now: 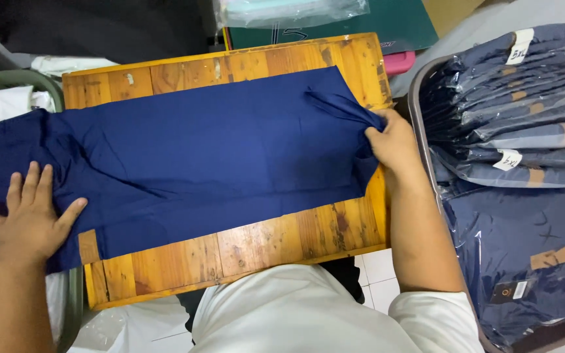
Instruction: Folding a blue shirt and placing it into a clear plastic bag on a wooden workbench.
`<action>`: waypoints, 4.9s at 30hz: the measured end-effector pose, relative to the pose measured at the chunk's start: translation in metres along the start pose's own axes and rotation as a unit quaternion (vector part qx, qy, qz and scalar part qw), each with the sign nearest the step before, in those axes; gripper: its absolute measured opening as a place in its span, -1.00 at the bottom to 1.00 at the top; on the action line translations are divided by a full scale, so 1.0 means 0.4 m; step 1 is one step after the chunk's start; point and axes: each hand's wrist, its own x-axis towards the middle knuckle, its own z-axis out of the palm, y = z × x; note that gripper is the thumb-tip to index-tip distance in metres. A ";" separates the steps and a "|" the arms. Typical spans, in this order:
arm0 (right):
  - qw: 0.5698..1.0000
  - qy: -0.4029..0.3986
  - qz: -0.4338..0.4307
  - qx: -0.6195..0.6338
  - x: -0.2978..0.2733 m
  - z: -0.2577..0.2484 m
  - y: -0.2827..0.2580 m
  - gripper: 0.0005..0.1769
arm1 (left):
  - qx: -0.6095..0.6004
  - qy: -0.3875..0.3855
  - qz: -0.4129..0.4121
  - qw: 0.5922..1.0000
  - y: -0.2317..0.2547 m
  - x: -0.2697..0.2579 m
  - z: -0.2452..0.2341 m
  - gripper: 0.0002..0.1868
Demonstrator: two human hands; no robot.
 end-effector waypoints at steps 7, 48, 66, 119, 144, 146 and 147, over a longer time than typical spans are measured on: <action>0.978 0.099 -0.121 -0.138 -0.018 -0.009 0.019 -0.54 | 0.040 0.216 0.156 0.963 0.162 -0.019 0.003 -0.12; 0.917 0.017 -0.319 -0.240 -0.208 0.080 -0.035 -0.30 | 0.025 0.128 0.164 0.978 0.541 0.023 -0.052 -0.34; 0.899 -0.160 -0.242 -0.327 -0.191 0.152 -0.222 -0.11 | -0.042 -0.033 0.085 0.995 0.214 -0.003 -0.003 -0.26; 0.907 -0.020 -0.412 -0.091 -0.127 0.094 -0.186 -0.65 | -0.186 0.361 0.148 0.902 -0.329 -0.152 -0.003 -0.54; 0.896 -0.021 -0.442 -0.047 -0.232 0.034 -0.153 -0.27 | -0.254 0.323 0.147 0.900 -0.417 -0.193 0.169 -0.71; 0.893 -0.025 -0.448 -0.031 -0.219 0.044 -0.137 -0.30 | -0.251 0.319 0.143 0.903 -0.440 -0.199 0.186 -0.71; 0.890 -0.031 -0.455 -0.016 -0.215 0.047 -0.129 -0.32 | -0.248 0.314 0.138 0.906 -0.451 -0.203 0.197 -0.71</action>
